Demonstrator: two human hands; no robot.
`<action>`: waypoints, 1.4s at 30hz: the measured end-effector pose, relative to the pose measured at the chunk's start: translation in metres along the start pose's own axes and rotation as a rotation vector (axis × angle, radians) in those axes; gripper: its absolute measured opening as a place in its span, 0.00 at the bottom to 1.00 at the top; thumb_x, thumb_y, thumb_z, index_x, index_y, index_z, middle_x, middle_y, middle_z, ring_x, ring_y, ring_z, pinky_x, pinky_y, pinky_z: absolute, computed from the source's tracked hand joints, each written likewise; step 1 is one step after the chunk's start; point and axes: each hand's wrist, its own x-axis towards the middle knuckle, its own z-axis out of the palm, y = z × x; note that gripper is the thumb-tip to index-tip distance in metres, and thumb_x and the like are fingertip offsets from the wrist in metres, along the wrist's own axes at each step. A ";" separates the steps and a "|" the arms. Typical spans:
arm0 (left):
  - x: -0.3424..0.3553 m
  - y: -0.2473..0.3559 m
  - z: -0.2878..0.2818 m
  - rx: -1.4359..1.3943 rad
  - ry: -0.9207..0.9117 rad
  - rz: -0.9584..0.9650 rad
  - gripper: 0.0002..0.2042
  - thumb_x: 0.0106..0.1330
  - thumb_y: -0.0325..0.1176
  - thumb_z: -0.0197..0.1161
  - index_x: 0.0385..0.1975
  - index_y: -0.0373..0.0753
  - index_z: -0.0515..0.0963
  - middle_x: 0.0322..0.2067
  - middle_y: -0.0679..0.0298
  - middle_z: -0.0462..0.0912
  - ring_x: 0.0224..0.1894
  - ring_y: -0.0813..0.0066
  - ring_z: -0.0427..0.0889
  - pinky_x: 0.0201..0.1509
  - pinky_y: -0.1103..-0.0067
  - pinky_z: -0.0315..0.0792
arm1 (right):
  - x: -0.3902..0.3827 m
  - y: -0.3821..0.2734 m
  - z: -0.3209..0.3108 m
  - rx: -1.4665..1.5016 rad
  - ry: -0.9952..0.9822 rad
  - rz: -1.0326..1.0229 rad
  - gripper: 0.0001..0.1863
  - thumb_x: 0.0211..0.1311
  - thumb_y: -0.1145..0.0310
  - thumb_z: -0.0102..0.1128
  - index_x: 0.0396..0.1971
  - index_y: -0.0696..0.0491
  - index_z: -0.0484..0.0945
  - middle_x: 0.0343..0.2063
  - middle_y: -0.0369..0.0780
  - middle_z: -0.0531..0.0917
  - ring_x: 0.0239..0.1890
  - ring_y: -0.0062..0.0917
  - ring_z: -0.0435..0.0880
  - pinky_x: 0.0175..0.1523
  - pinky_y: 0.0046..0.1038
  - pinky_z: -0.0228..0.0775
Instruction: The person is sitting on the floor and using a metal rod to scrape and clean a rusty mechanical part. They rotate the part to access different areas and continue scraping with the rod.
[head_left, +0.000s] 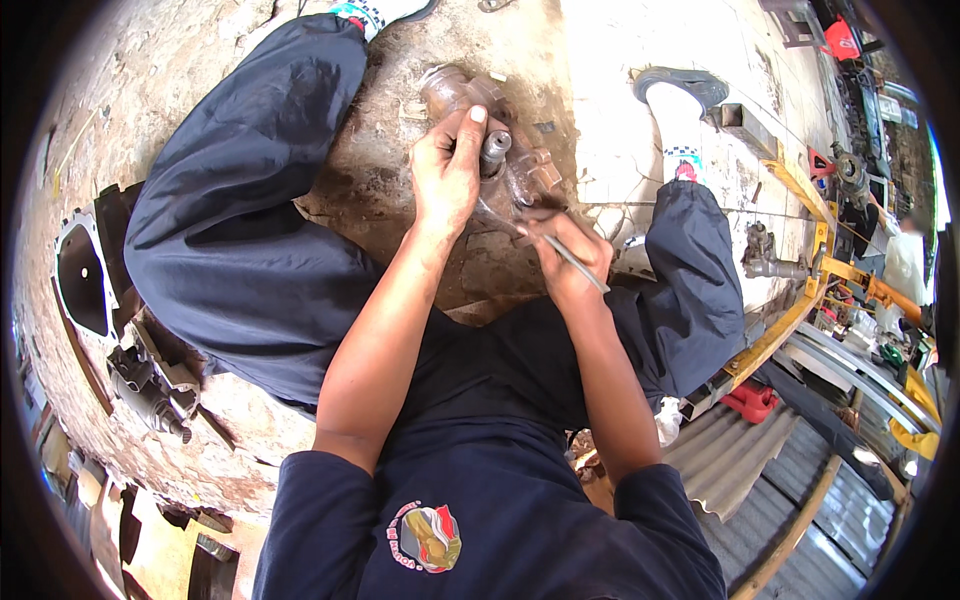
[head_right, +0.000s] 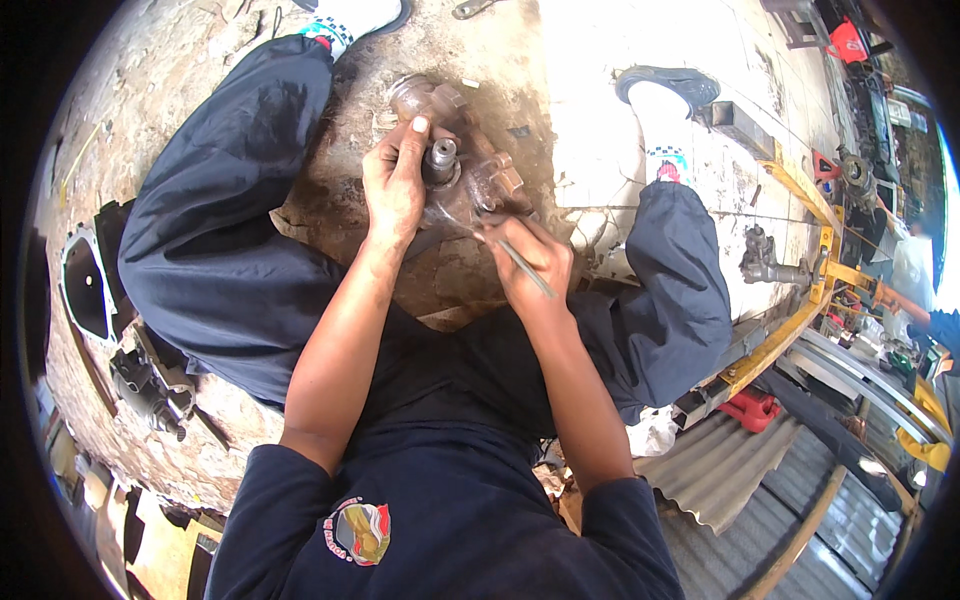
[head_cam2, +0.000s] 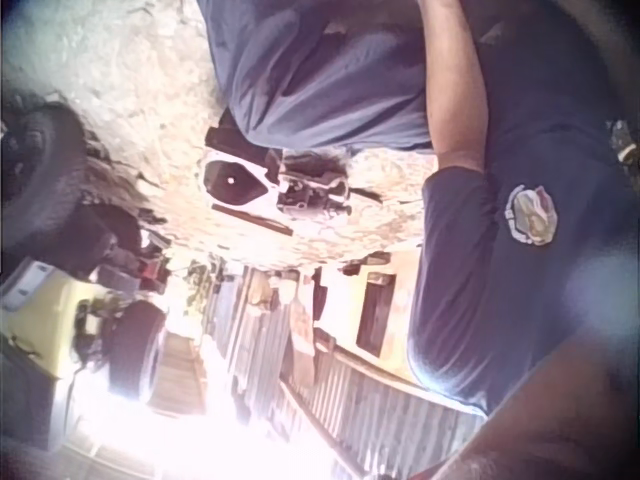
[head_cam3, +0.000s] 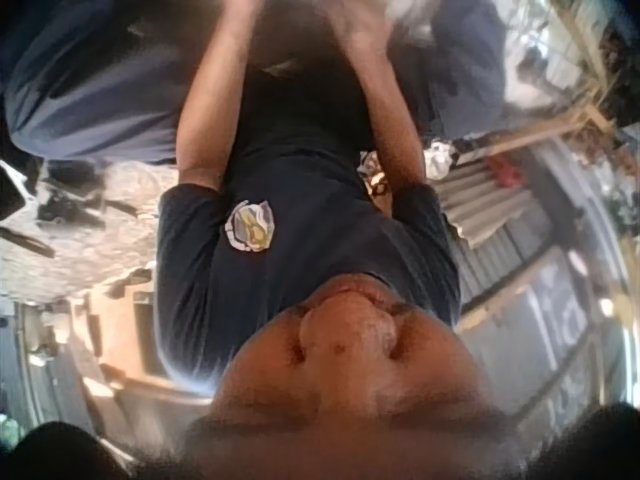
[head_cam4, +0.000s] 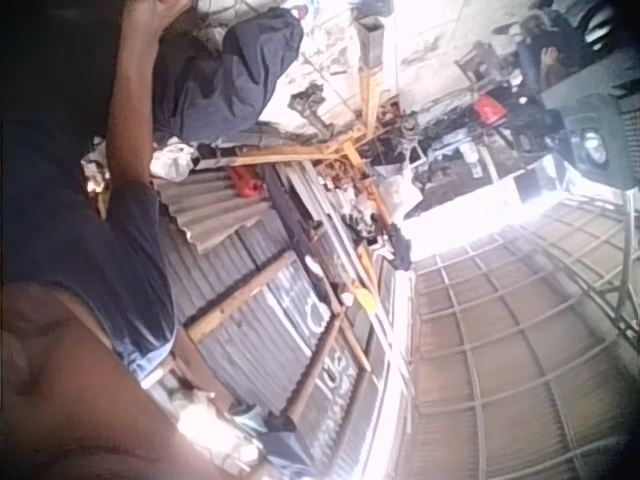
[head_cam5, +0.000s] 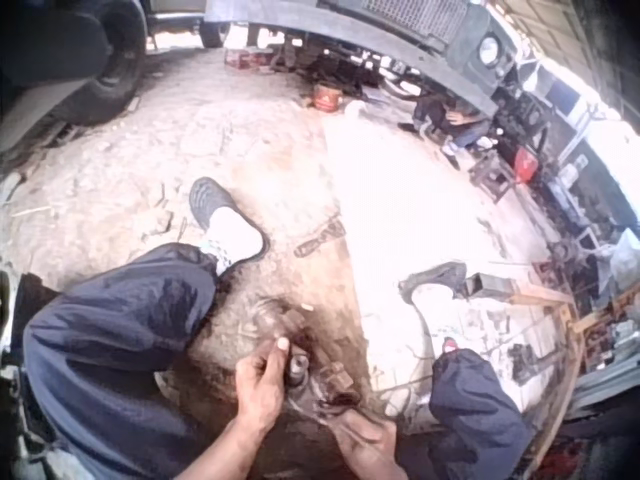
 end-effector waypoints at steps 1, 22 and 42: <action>0.000 0.002 0.001 -0.010 -0.006 -0.004 0.19 0.80 0.40 0.57 0.32 0.33 0.86 0.22 0.68 0.83 0.26 0.84 0.75 0.33 0.80 0.71 | 0.005 0.003 0.002 -0.023 -0.012 0.000 0.05 0.57 0.79 0.71 0.29 0.57 0.82 0.32 0.45 0.89 0.34 0.41 0.90 0.35 0.32 0.80; -0.002 -0.002 0.002 -0.010 -0.014 -0.026 0.19 0.80 0.41 0.58 0.32 0.33 0.86 0.22 0.69 0.82 0.26 0.84 0.75 0.32 0.79 0.70 | -0.021 -0.004 0.000 -0.184 0.139 0.009 0.10 0.55 0.81 0.76 0.28 0.60 0.79 0.33 0.47 0.89 0.34 0.35 0.90 0.37 0.31 0.81; 0.001 -0.008 0.006 0.014 -0.004 0.012 0.19 0.79 0.43 0.58 0.32 0.34 0.86 0.22 0.68 0.83 0.26 0.83 0.74 0.32 0.79 0.70 | -0.038 -0.003 0.002 -0.023 0.102 -0.014 0.07 0.55 0.81 0.74 0.27 0.59 0.81 0.33 0.47 0.89 0.36 0.37 0.91 0.40 0.31 0.84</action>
